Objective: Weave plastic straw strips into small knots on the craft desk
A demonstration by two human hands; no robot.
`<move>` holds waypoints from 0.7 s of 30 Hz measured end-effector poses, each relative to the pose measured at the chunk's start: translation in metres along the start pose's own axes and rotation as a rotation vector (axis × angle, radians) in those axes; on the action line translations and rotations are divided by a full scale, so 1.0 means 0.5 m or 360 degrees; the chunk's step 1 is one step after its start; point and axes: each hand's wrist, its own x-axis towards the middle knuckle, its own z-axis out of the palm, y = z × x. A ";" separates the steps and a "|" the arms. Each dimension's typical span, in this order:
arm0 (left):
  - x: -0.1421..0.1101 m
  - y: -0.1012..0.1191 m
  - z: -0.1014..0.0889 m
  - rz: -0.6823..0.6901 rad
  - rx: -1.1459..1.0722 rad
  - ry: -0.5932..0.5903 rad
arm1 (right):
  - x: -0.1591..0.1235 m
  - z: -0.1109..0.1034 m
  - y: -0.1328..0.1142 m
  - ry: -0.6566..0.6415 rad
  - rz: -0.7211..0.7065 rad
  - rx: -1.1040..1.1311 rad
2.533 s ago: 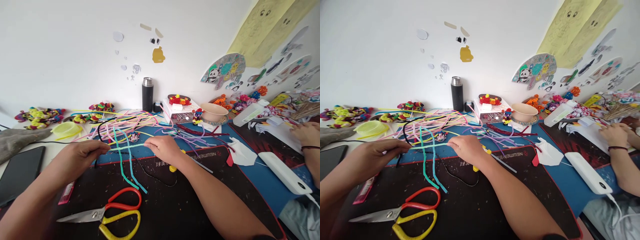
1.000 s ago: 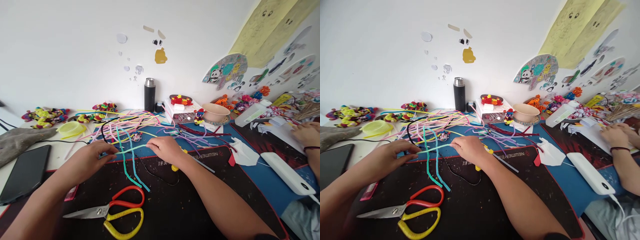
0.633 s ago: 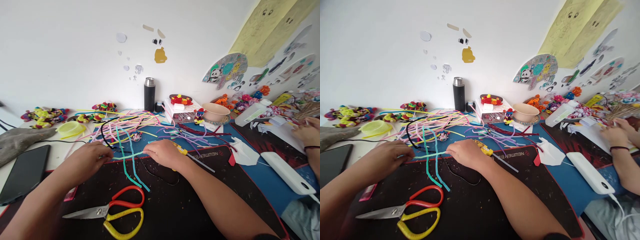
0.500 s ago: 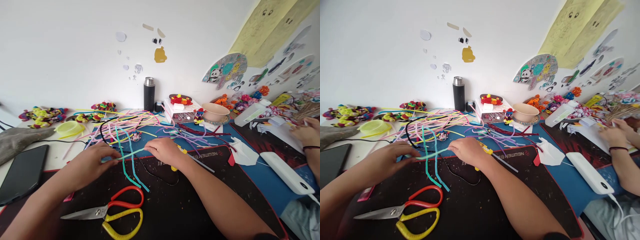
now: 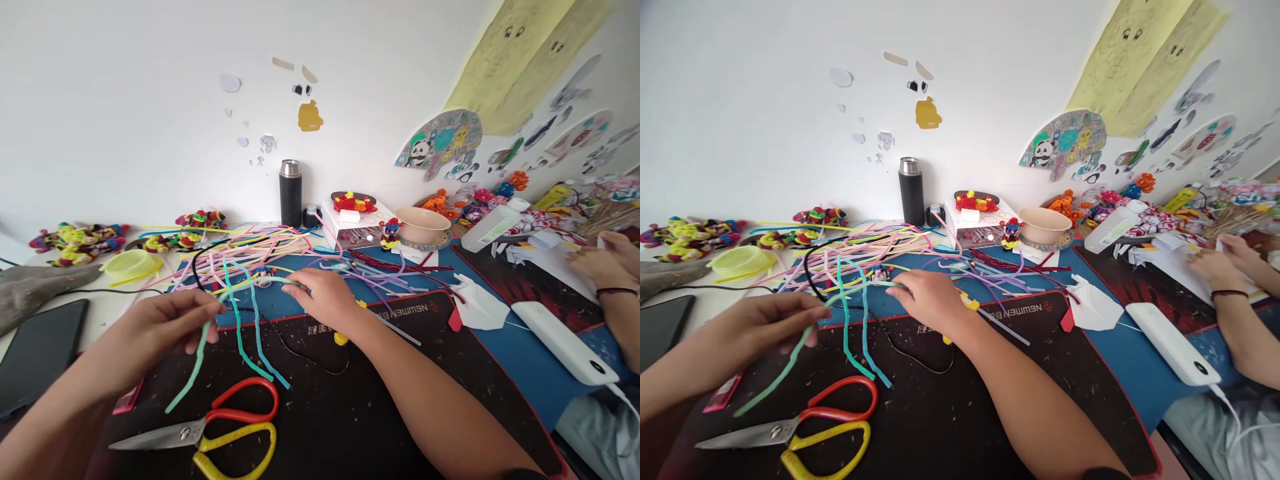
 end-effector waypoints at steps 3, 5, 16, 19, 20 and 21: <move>-0.003 0.029 -0.008 -0.0281 -0.0608 0.0163 | 0.003 -0.007 0.003 0.0034 0.0066 0.0064; -0.003 0.050 0.000 -0.0412 -0.0804 0.0280 | 0.003 -0.007 0.003 0.0036 0.0049 0.0105; 0.022 0.002 0.073 -0.0496 -0.0526 -0.0081 | 0.012 -0.034 0.017 0.0171 0.0163 0.0411; 0.021 -0.002 0.071 -0.0369 -0.0085 -0.0281 | 0.012 -0.035 0.020 0.0214 0.0180 0.0503; 0.020 0.010 0.072 -0.0281 0.0019 -0.0298 | 0.012 -0.035 0.019 0.0215 0.0178 0.0515; 0.020 0.026 0.076 -0.0196 0.0117 -0.0286 | 0.012 -0.035 0.018 0.0212 0.0176 0.0525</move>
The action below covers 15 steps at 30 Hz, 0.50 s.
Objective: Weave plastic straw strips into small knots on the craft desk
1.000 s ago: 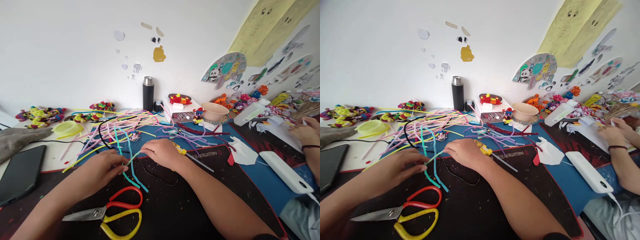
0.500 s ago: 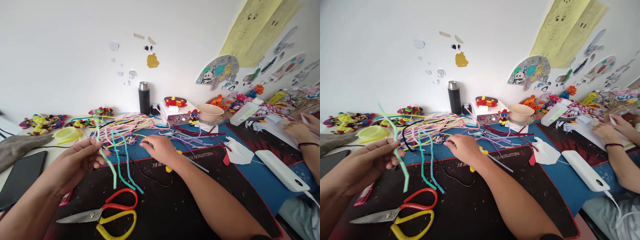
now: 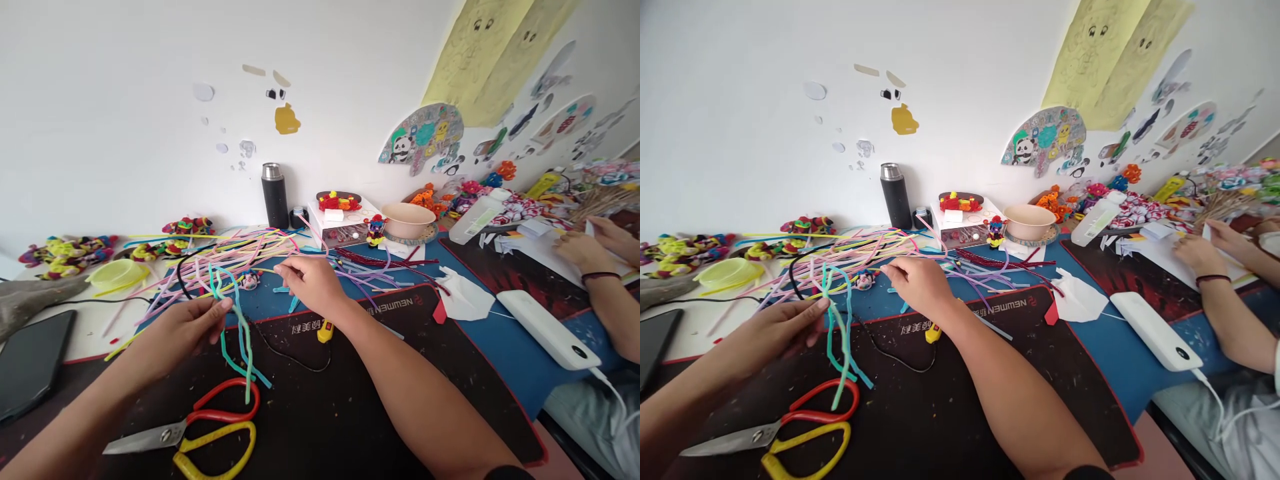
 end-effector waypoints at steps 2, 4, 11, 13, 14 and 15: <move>0.003 0.042 0.010 0.0147 0.0218 0.0060 | -0.001 0.001 -0.005 -0.0004 0.0000 0.0021; 0.020 0.082 0.027 0.0298 0.0482 0.0109 | -0.002 0.002 -0.009 0.0000 -0.0003 0.0037; 0.144 0.091 0.095 0.0502 0.1103 0.0178 | 0.002 0.004 -0.002 0.0043 0.0009 0.0070; 0.170 0.075 0.112 0.0519 0.1187 0.0166 | 0.002 0.006 0.000 0.0047 0.0007 0.0074; 0.179 0.068 0.119 0.0523 0.1221 0.0155 | 0.001 0.007 -0.001 0.0043 0.0003 0.0073; 0.186 0.061 0.125 0.0523 0.1249 0.0146 | 0.000 0.009 -0.003 0.0036 -0.0003 0.0069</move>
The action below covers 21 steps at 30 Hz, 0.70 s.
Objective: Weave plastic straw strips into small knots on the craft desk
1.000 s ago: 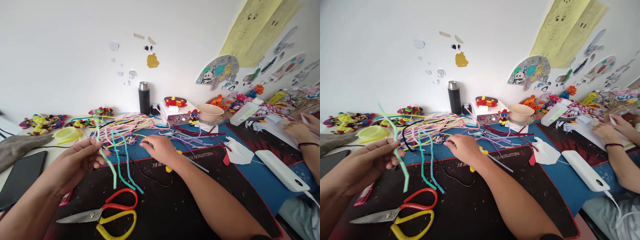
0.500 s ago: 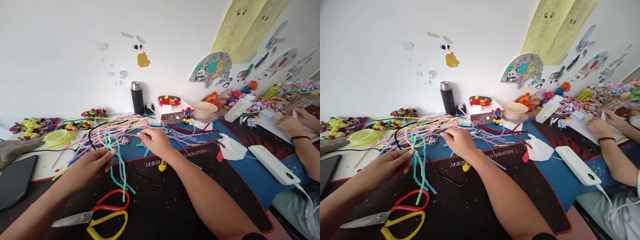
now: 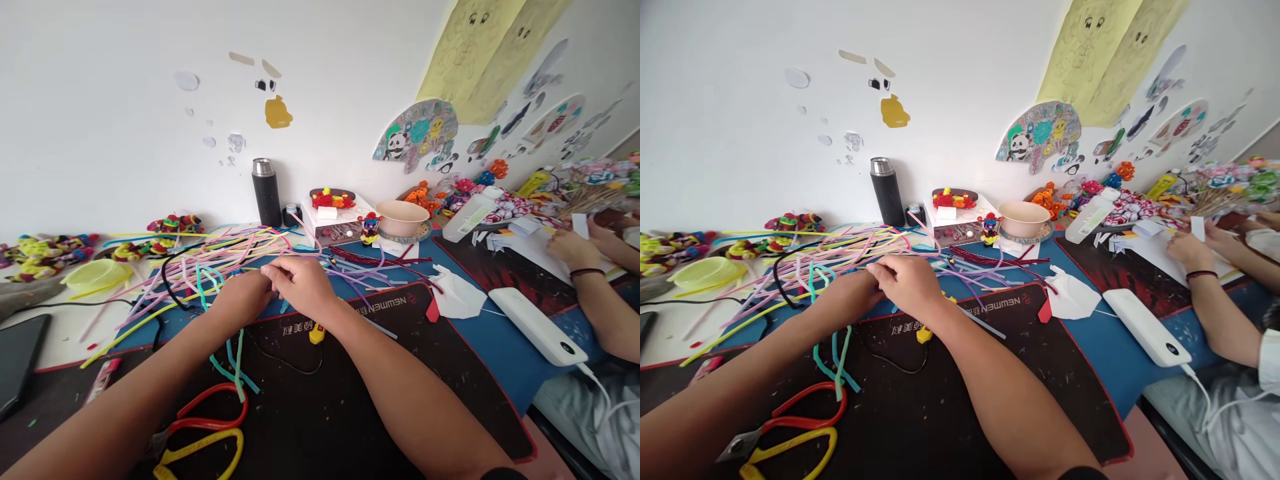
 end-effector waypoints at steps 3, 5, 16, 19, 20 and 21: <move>0.008 -0.008 0.019 0.0014 0.0037 -0.0028 | -0.003 0.002 -0.010 -0.0027 -0.0015 -0.0034; 0.009 -0.016 0.025 0.0030 0.0028 -0.0039 | -0.005 0.002 -0.018 -0.0048 -0.0003 -0.0057; 0.002 -0.055 0.012 0.0085 -0.0394 0.0179 | -0.007 0.006 -0.017 -0.0088 0.0082 0.0069; -0.029 -0.067 -0.014 -0.0030 -0.0565 0.0309 | -0.009 0.008 -0.017 -0.0071 0.0099 0.0212; -0.043 -0.068 -0.023 -0.0058 -0.0665 0.0348 | -0.010 0.009 -0.018 -0.0074 0.0104 0.0250; -0.058 -0.066 -0.031 -0.0108 -0.0928 0.0377 | -0.011 0.011 -0.020 -0.0086 0.0111 0.0282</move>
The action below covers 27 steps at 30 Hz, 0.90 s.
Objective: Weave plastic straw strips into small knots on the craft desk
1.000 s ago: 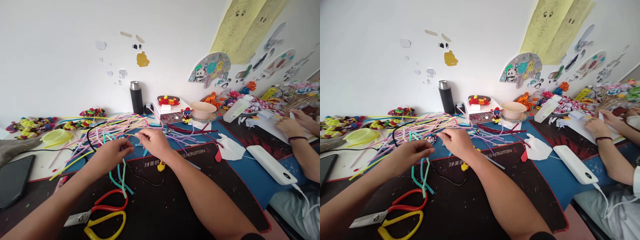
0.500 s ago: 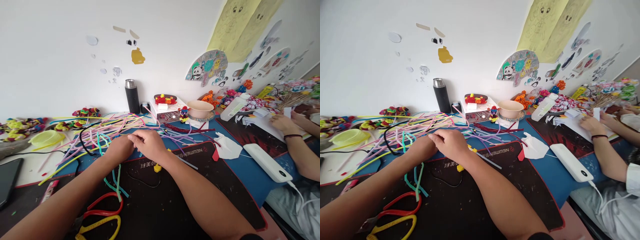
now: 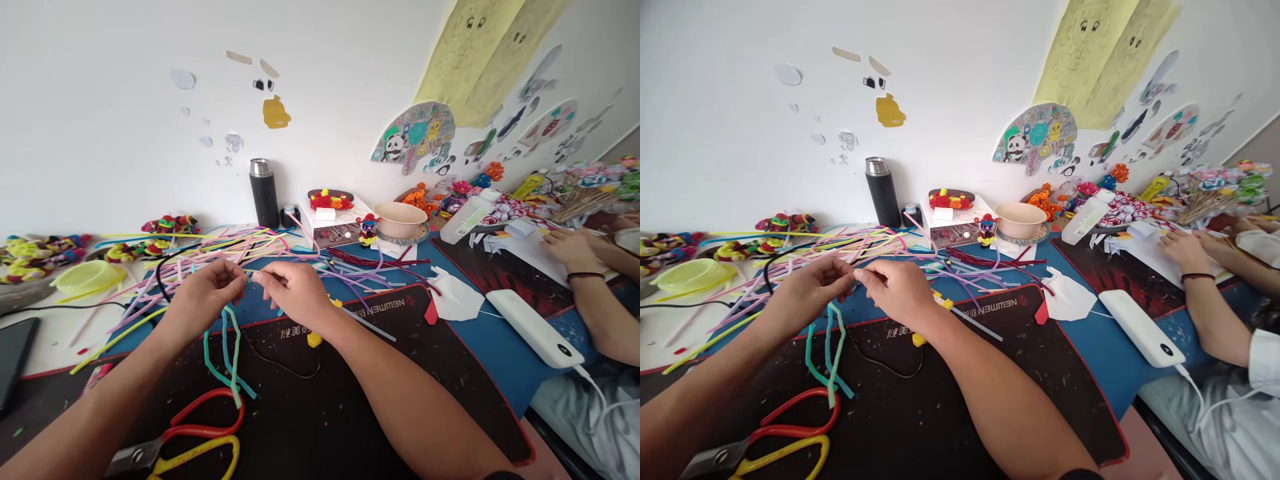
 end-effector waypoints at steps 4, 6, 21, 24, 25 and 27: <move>-0.052 0.032 -0.019 -0.0220 -0.0570 0.0114 | -0.007 0.009 -0.009 -0.0082 0.0037 0.0105; -0.070 0.046 -0.021 -0.0262 -0.0678 0.0190 | -0.009 0.014 -0.013 -0.0097 0.0065 0.0169; -0.118 0.035 -0.005 -0.0208 -0.0898 0.0367 | -0.017 0.042 -0.011 -0.0343 0.0398 0.0628; -0.114 0.034 -0.016 -0.0258 -0.1057 0.0460 | -0.015 0.038 -0.014 -0.0318 0.0394 0.0680; -0.112 0.034 -0.019 -0.0261 -0.1129 0.0495 | -0.015 0.038 -0.014 -0.0312 0.0396 0.0697; -0.110 0.031 -0.023 -0.0259 -0.1236 0.0537 | -0.016 0.038 -0.013 -0.0306 0.0402 0.0724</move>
